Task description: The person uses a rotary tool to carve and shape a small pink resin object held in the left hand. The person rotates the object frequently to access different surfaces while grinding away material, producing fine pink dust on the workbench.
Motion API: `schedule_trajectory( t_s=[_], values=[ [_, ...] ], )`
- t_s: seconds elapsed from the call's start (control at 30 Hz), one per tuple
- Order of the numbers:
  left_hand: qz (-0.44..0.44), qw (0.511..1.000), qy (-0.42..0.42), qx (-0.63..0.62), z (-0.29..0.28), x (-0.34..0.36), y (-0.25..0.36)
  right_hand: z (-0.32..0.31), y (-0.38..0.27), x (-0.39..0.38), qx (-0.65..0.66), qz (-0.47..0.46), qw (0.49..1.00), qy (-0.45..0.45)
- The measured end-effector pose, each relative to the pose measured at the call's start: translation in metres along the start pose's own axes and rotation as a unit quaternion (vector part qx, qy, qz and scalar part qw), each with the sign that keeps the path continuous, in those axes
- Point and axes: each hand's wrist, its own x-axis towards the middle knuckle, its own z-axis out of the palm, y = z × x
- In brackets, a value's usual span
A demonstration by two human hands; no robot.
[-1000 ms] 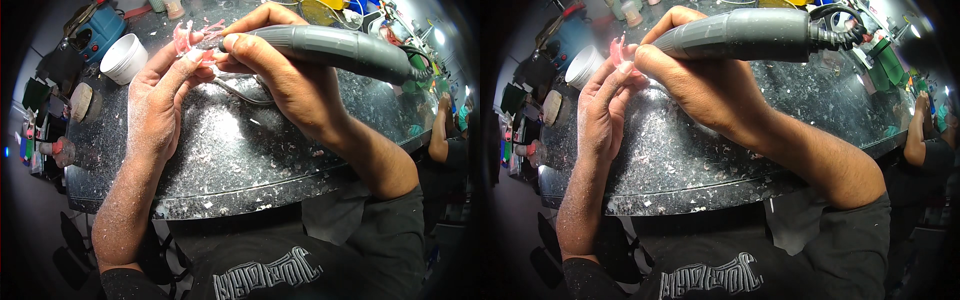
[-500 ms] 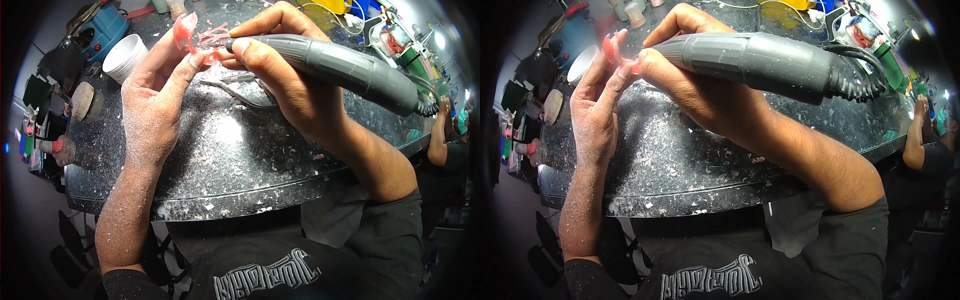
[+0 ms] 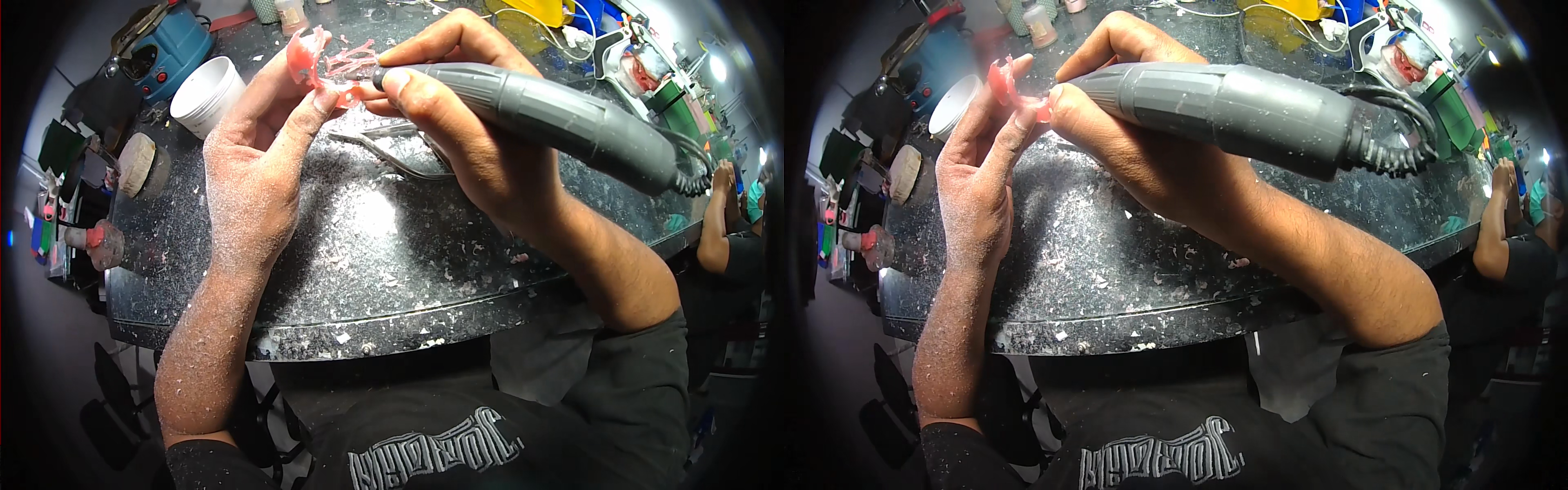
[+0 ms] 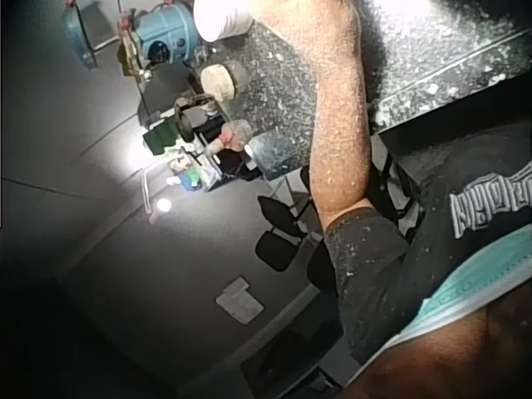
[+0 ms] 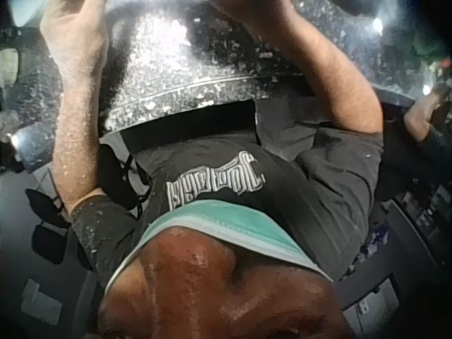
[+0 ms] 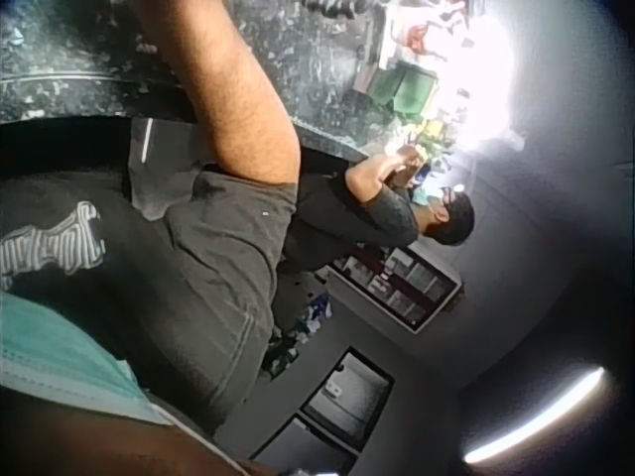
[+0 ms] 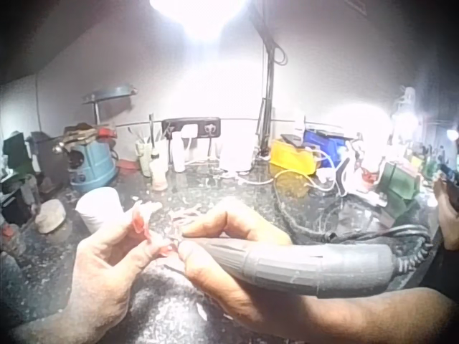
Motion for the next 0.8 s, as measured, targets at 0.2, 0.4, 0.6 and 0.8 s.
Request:
schedule_trajectory(
  t_s=[0.2,0.4,0.6,0.8],
  values=[
    [-0.007,1.000,-0.017,0.022,-0.005,0.000,-0.001,-0.003,-0.005,0.000,-0.035,0.007,0.999,-0.035],
    [-0.027,0.999,-0.029,0.031,-0.007,-0.001,0.001,0.004,0.006,-0.001,0.002,-0.032,0.999,0.026],
    [-0.015,0.999,-0.008,0.030,-0.002,-0.002,0.003,0.005,0.008,-0.002,0.011,-0.034,0.999,0.028],
    [-0.019,0.999,-0.003,0.047,-0.002,-0.002,0.003,0.005,0.007,-0.001,0.002,-0.034,0.999,0.019]
  ],
)
